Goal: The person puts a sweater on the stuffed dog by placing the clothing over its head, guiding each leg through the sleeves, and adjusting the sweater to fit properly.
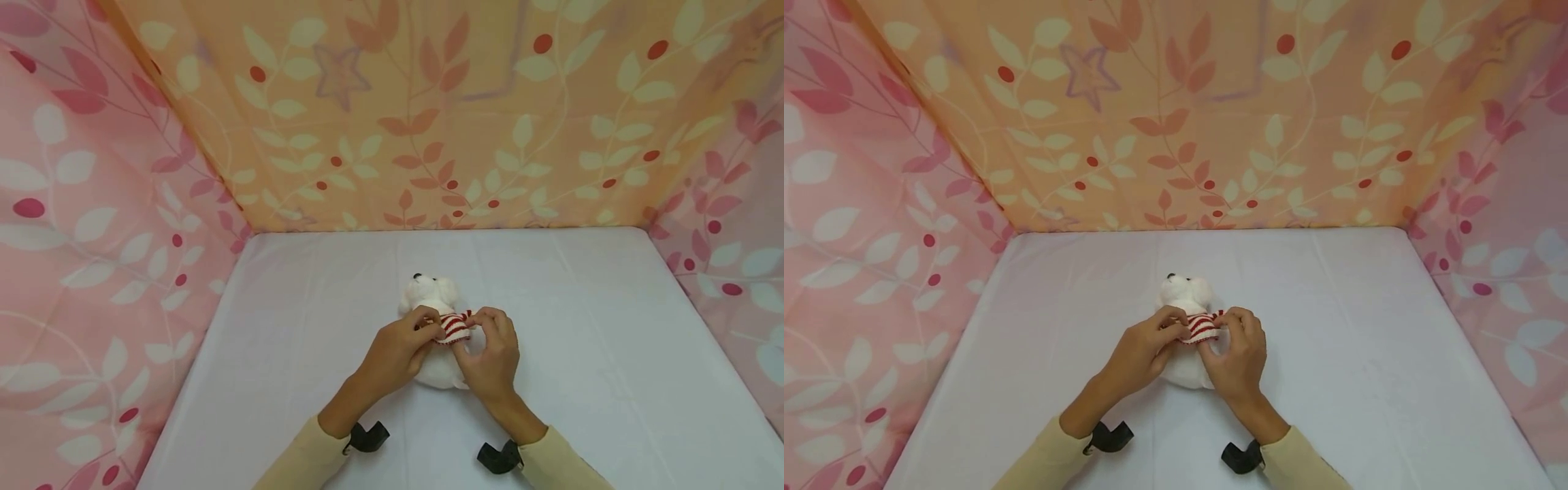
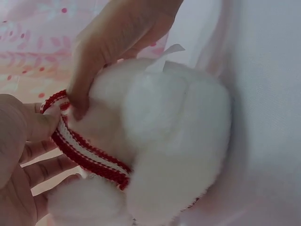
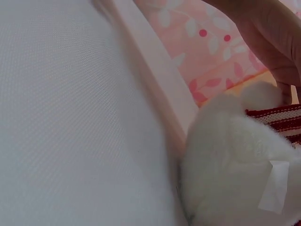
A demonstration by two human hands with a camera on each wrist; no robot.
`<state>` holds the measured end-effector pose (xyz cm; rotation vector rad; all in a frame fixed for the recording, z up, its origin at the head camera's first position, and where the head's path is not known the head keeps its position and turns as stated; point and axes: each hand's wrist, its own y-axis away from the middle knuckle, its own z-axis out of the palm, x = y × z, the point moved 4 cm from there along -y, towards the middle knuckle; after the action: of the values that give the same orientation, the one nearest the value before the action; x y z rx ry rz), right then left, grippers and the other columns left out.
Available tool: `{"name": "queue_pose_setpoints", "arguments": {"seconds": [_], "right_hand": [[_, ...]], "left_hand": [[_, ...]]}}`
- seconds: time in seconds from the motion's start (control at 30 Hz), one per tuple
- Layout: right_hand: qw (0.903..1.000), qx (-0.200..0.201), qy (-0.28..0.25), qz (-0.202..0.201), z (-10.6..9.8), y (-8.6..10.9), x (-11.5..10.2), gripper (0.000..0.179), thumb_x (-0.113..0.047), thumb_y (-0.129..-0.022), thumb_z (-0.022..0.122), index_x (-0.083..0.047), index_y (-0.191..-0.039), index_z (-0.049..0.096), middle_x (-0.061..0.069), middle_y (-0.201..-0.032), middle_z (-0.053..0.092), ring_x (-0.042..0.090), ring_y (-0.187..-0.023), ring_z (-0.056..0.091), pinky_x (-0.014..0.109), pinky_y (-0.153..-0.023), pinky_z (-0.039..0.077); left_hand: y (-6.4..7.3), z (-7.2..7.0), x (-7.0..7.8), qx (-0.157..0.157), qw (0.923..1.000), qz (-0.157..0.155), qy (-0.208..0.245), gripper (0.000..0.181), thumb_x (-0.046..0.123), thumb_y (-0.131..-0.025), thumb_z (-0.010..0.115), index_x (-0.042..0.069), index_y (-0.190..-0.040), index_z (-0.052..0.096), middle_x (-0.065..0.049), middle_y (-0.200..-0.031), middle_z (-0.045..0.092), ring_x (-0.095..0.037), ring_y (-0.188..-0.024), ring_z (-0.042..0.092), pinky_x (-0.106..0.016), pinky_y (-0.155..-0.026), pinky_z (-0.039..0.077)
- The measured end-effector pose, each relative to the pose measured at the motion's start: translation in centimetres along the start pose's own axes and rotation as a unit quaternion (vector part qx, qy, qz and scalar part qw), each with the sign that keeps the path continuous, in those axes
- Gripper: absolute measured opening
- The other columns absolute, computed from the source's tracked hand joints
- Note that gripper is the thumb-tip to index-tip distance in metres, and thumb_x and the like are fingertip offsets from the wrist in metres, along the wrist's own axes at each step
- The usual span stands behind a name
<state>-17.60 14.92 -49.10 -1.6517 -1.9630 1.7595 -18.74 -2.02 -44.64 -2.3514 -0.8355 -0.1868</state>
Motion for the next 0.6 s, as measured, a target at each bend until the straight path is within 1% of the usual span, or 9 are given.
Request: {"name": "queue_pose_setpoints", "arguments": {"seconds": [0.07,0.2,0.3,0.37,0.43,0.5,0.6], "right_hand": [[0.9999,0.001,-0.003,0.016,0.0,-0.1,0.3,0.017,-0.018,-0.071,0.072,-0.008,-0.082,0.062,0.007,-0.098,0.058,0.025,-0.089,0.052,0.039,-0.072,0.036],[0.999,-0.009,-0.01,0.042,-0.1,-0.2,1.0,0.018,-0.016,-0.072,0.074,-0.01,-0.083,0.062,0.005,-0.099,0.058,0.023,-0.09,0.053,0.038,-0.074,0.036],[0.9981,-0.022,-0.01,0.057,-0.1,-0.2,1.4,0.016,-0.015,-0.073,0.073,-0.011,-0.085,0.063,0.002,-0.092,0.061,0.021,-0.085,0.055,0.036,-0.073,0.037],[0.9973,-0.029,-0.007,0.067,-0.1,-0.1,1.6,0.014,-0.014,-0.074,0.072,-0.012,-0.085,0.063,0.0,-0.085,0.063,0.019,-0.081,0.056,0.035,-0.072,0.037],[0.9966,-0.032,-0.004,0.076,-0.1,0.0,1.7,0.012,-0.012,-0.074,0.072,-0.012,-0.083,0.063,0.0,-0.08,0.063,0.02,-0.077,0.057,0.035,-0.072,0.037],[0.9967,-0.031,0.0,0.075,0.0,-0.1,1.9,0.01,-0.01,-0.073,0.071,-0.013,-0.079,0.063,0.0,-0.075,0.063,0.018,-0.074,0.057,0.035,-0.072,0.038],[0.9981,-0.027,0.009,0.053,0.1,-0.1,2.1,0.009,-0.006,-0.071,0.069,-0.013,-0.073,0.063,0.001,-0.069,0.063,0.019,-0.068,0.057,0.036,-0.072,0.038]], "left_hand": [[0.2,-0.1,-0.1,-0.009,0.9999,0.003,0.01,0.01,0.014,-0.091,0.062,0.023,-0.095,0.065,0.008,-0.116,0.053,-0.004,-0.093,0.056,-0.02,-0.074,0.047],[0.3,0.0,-0.1,-0.02,0.9992,0.016,0.031,0.012,0.012,-0.09,0.063,0.022,-0.096,0.066,0.007,-0.125,0.053,-0.007,-0.105,0.055,-0.023,-0.083,0.046],[0.3,0.2,-0.1,-0.024,0.9973,0.035,0.06,0.012,0.01,-0.089,0.064,0.019,-0.096,0.066,0.004,-0.131,0.052,-0.01,-0.115,0.052,-0.024,-0.091,0.043],[0.2,0.4,-0.2,-0.03,0.9956,0.048,0.074,0.01,0.011,-0.089,0.064,0.018,-0.096,0.066,0.002,-0.132,0.052,-0.011,-0.118,0.05,-0.023,-0.095,0.04],[0.2,0.6,-0.2,-0.037,0.9943,0.063,0.078,0.009,0.012,-0.089,0.064,0.018,-0.095,0.066,0.001,-0.131,0.053,-0.012,-0.12,0.05,-0.023,-0.098,0.038],[0.2,0.8,-0.2,-0.043,0.9934,0.072,0.077,0.008,0.013,-0.089,0.065,0.018,-0.094,0.065,0.002,-0.13,0.054,-0.012,-0.119,0.05,-0.023,-0.099,0.037],[0.2,1.1,-0.4,-0.05,0.9933,0.081,0.067,0.006,0.015,-0.089,0.064,0.019,-0.093,0.065,0.005,-0.129,0.055,-0.01,-0.117,0.05,-0.023,-0.098,0.037]]}}
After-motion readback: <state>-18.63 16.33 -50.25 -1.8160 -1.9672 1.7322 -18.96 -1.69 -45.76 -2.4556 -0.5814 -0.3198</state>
